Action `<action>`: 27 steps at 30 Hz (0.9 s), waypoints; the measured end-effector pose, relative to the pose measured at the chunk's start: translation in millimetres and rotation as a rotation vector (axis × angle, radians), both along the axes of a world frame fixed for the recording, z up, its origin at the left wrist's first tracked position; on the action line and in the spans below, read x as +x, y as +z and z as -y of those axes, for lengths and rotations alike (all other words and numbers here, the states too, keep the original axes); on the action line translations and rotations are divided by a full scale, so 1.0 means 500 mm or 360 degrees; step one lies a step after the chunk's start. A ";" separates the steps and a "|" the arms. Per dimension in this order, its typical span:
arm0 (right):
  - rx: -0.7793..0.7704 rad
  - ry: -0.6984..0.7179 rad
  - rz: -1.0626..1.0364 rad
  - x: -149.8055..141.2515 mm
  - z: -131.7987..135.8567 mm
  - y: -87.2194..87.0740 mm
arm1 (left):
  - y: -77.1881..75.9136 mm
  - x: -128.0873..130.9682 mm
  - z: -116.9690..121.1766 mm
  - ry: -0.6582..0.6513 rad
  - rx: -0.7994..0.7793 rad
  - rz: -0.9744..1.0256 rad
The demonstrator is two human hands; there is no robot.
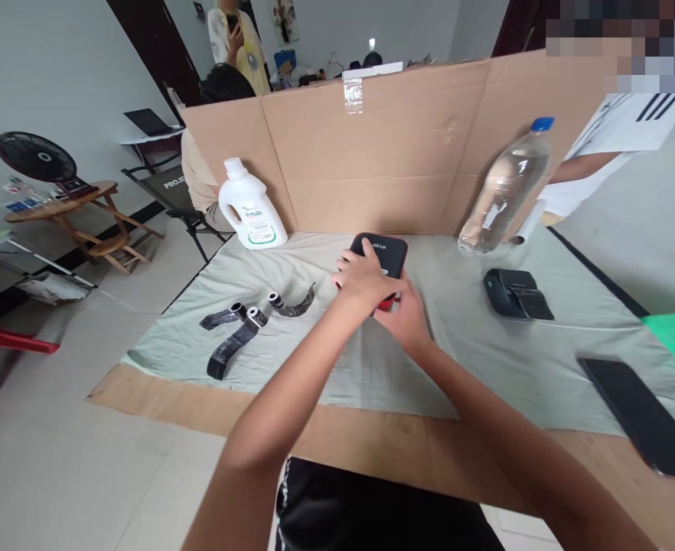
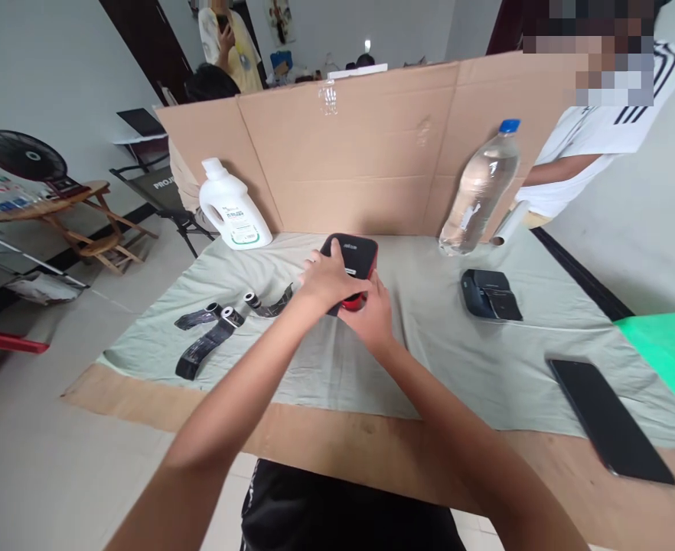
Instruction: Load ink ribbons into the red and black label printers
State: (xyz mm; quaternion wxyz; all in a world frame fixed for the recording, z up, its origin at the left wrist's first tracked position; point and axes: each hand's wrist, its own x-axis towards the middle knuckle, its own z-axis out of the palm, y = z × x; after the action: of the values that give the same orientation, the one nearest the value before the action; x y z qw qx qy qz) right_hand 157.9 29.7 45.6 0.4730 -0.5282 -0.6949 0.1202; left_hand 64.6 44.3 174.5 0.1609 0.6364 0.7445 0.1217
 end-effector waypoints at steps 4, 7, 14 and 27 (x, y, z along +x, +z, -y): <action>-0.0036 0.0000 -0.0104 0.069 0.057 -0.020 | -0.049 0.060 0.032 -0.0039 -0.0041 0.0068; -0.0128 0.0022 -0.0076 0.095 0.072 -0.031 | -0.091 0.074 0.032 -0.0032 -0.0064 0.0120; -0.0045 0.0144 -0.0051 0.122 0.062 -0.068 | -0.153 0.082 0.027 0.0011 0.0022 0.0223; -0.0090 0.0163 0.0013 0.140 0.056 -0.108 | -0.218 -0.088 0.008 -0.0160 0.0494 0.0970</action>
State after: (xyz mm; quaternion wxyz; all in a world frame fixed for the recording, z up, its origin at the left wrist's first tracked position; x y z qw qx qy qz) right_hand 227.8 1.5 -8.2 0.4482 -0.5057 -0.7192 0.1617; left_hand 20.5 40.4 65.7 0.2830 0.6236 0.6025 0.4099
